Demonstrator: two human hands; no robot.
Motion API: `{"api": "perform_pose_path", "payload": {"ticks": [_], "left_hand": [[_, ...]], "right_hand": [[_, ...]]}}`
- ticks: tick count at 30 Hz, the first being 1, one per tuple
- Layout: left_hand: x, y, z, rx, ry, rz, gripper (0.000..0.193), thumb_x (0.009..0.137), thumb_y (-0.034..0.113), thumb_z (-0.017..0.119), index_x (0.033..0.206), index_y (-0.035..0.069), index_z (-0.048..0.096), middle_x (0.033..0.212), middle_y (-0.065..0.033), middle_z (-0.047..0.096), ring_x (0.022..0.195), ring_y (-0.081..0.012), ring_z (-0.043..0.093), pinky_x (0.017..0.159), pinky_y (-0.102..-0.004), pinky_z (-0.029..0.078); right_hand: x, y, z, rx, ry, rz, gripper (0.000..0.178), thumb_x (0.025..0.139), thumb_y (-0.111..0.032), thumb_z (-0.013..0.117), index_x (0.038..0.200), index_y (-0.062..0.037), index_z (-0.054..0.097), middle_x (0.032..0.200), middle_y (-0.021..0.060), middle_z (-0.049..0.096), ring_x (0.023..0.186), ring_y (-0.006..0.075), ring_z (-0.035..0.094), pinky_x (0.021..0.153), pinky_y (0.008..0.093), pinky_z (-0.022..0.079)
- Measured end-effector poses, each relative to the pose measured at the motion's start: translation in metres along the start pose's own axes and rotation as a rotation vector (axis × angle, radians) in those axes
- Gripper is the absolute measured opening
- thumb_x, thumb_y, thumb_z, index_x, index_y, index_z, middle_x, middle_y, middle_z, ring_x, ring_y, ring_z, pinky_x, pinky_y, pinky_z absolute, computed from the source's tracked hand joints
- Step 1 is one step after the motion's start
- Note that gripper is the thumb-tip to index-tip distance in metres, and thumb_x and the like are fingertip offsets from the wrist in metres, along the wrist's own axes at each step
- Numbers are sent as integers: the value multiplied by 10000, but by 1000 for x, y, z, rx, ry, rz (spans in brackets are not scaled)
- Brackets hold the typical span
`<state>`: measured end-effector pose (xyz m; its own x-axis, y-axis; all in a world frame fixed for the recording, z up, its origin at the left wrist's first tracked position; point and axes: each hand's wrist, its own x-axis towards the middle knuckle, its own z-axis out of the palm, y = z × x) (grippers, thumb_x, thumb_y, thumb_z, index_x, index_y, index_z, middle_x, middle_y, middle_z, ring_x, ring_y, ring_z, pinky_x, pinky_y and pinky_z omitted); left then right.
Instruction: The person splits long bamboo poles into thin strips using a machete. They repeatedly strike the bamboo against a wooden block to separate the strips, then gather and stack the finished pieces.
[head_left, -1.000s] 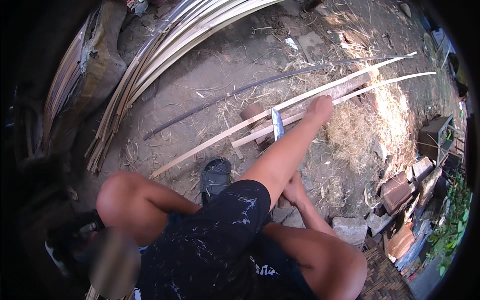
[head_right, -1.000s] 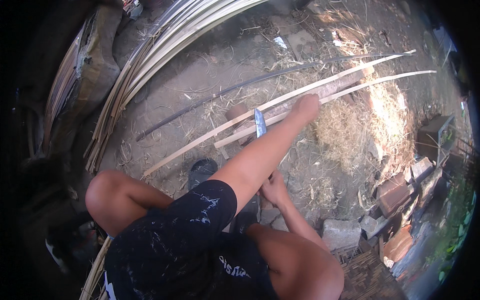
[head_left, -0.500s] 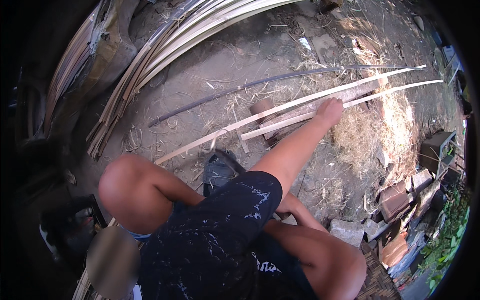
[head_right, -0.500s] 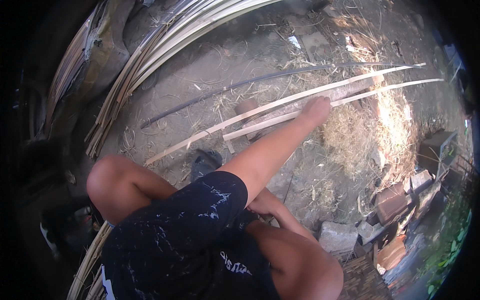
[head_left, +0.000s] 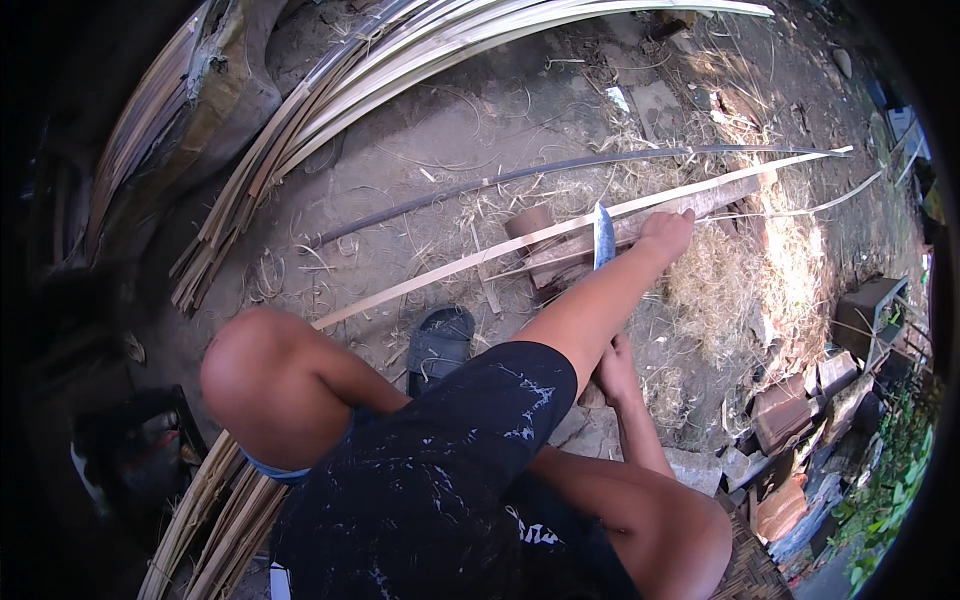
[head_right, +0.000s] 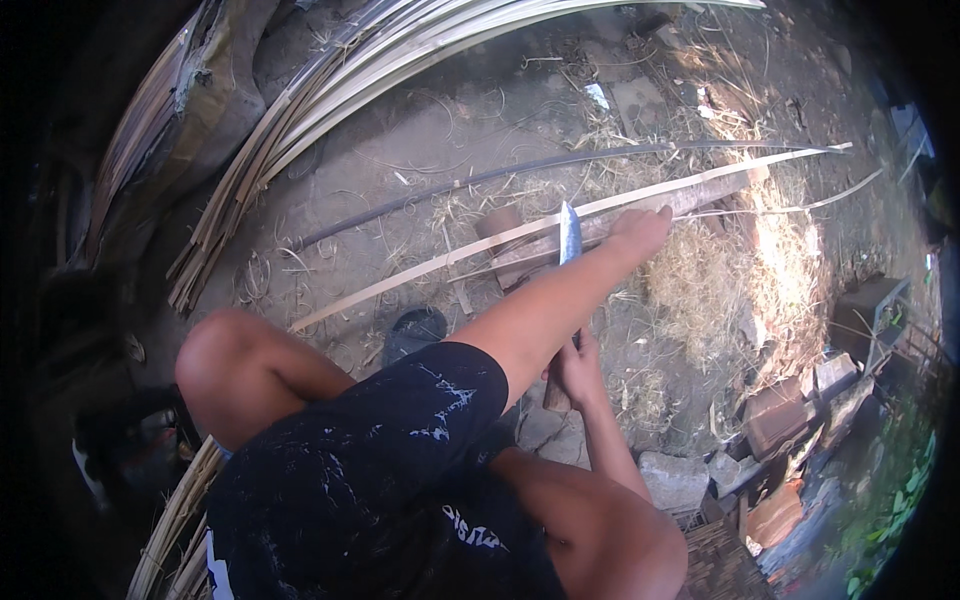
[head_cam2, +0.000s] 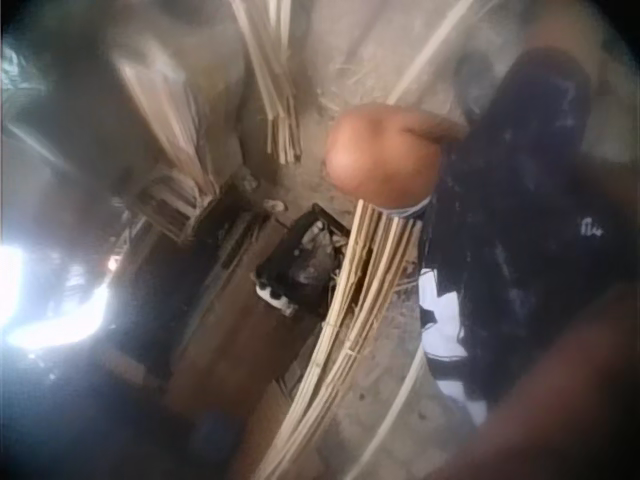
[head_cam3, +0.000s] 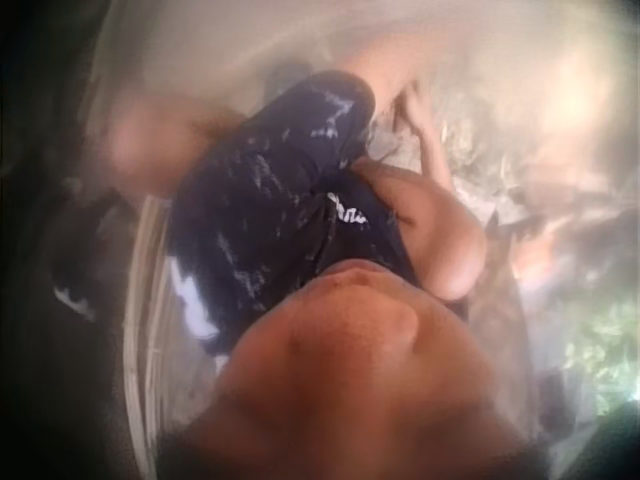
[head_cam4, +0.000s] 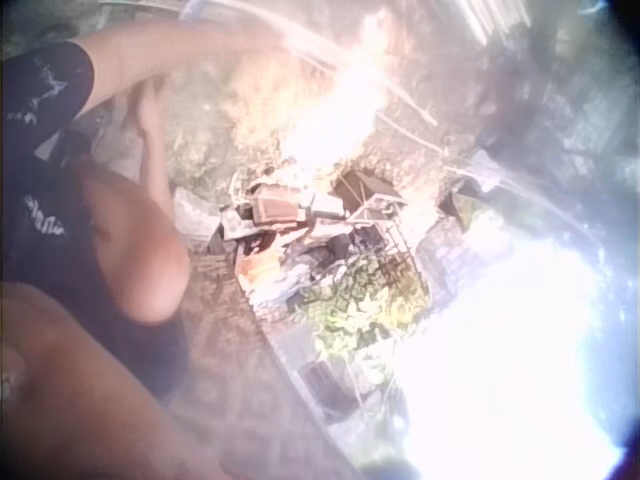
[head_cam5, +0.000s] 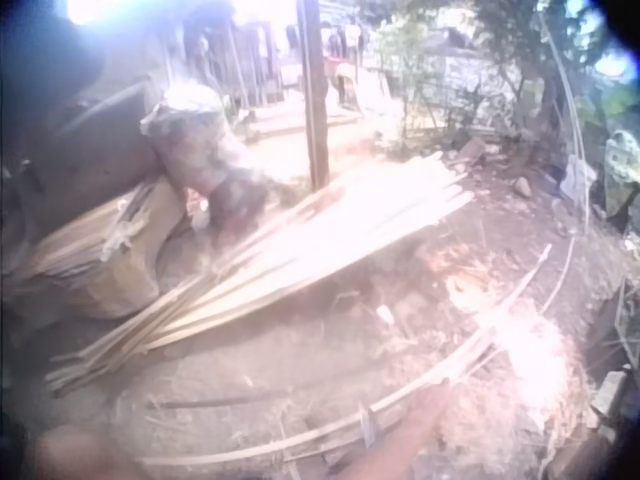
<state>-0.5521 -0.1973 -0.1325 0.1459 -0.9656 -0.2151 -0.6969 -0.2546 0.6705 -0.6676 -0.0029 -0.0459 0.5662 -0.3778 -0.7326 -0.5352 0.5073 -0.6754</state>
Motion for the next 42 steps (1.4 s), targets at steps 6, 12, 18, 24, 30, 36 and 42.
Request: {"api": "perform_pose_path", "payload": {"ticks": [6,12,18,24,30,36,42], "left_hand": [[-5,-9,-10,-10,-6,-41,350,930,130,506,1251,26,597,1120,-182,715,1049,-332,696,889,-436,550],[-9,-11,-22,-112,-34,-47,291,955,214,523,1129,50,689,1108,-183,707,1055,-369,677,925,-482,528],[-13,-14,-22,-98,-32,-47,327,999,268,495,1136,57,703,1121,-198,704,1075,-368,673,947,-483,518],[-16,-20,-25,-92,-36,-58,316,977,278,533,1102,59,723,1143,-189,701,1082,-346,677,923,-454,533],[-49,-79,-146,686,-115,467,249,849,173,651,1031,32,747,1073,-173,689,1014,-318,680,833,-426,563],[-225,-143,-192,345,-912,-60,841,1011,657,273,1098,-62,701,1181,-337,639,1157,-461,604,1027,-524,441],[-305,-147,-110,-1022,-343,-337,356,1076,362,464,1083,30,594,718,13,517,621,-76,509,588,-271,473]], "right_hand": [[-19,-23,20,-299,-252,-64,241,894,-89,626,1098,38,614,773,86,673,629,146,631,547,300,502],[6,11,10,-98,81,-155,166,993,-98,526,1092,19,590,769,76,663,577,137,611,534,292,502],[1,6,20,-403,-264,-200,167,980,-95,543,1100,13,585,777,75,662,584,134,615,543,285,514],[4,40,35,-285,-242,-478,227,998,-157,578,1175,-23,531,802,84,638,618,147,613,547,300,532],[18,50,-31,-163,424,-243,358,938,-181,664,1212,-37,484,855,139,594,712,244,646,600,382,532],[-4,33,-110,-930,797,-471,621,851,-108,650,1421,-54,411,1145,276,591,1011,468,617,834,519,518],[-5,-1,-126,-905,841,-568,519,908,-159,626,1380,-28,455,1122,289,627,990,479,631,828,531,518]]}}
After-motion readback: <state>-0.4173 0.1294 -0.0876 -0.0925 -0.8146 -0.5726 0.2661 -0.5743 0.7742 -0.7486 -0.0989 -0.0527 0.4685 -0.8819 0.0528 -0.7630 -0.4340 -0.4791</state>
